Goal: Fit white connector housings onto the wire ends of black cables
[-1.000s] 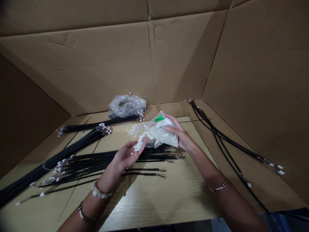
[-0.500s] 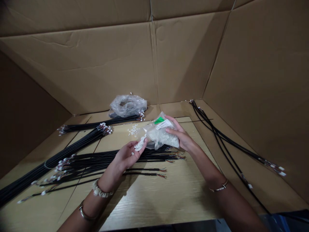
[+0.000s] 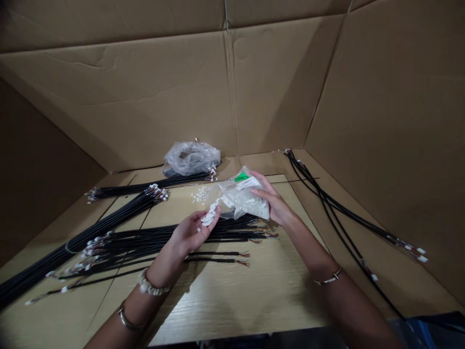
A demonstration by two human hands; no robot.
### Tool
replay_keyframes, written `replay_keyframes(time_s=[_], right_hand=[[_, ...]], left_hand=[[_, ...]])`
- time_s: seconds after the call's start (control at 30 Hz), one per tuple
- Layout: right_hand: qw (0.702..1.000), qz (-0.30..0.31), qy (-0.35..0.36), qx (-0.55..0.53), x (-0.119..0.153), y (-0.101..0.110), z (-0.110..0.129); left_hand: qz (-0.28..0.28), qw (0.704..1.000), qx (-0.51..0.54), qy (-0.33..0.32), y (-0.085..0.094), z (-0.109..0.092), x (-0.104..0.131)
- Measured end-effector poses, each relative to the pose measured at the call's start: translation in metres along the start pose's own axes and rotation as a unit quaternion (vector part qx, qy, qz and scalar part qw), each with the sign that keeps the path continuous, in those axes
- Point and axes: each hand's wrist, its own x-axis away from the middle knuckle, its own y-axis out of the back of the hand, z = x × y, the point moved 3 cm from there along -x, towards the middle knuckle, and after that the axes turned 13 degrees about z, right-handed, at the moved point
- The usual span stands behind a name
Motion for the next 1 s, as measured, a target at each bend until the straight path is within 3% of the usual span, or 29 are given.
replay_keyframes(time_s=[1.0], right_hand=[[1.000,-0.002,0.002,-0.002,0.0010,0.0023,0.0001]], left_hand=[[-0.012,1.000,-0.014,0.006,-0.0003,-0.0009,0.0028]])
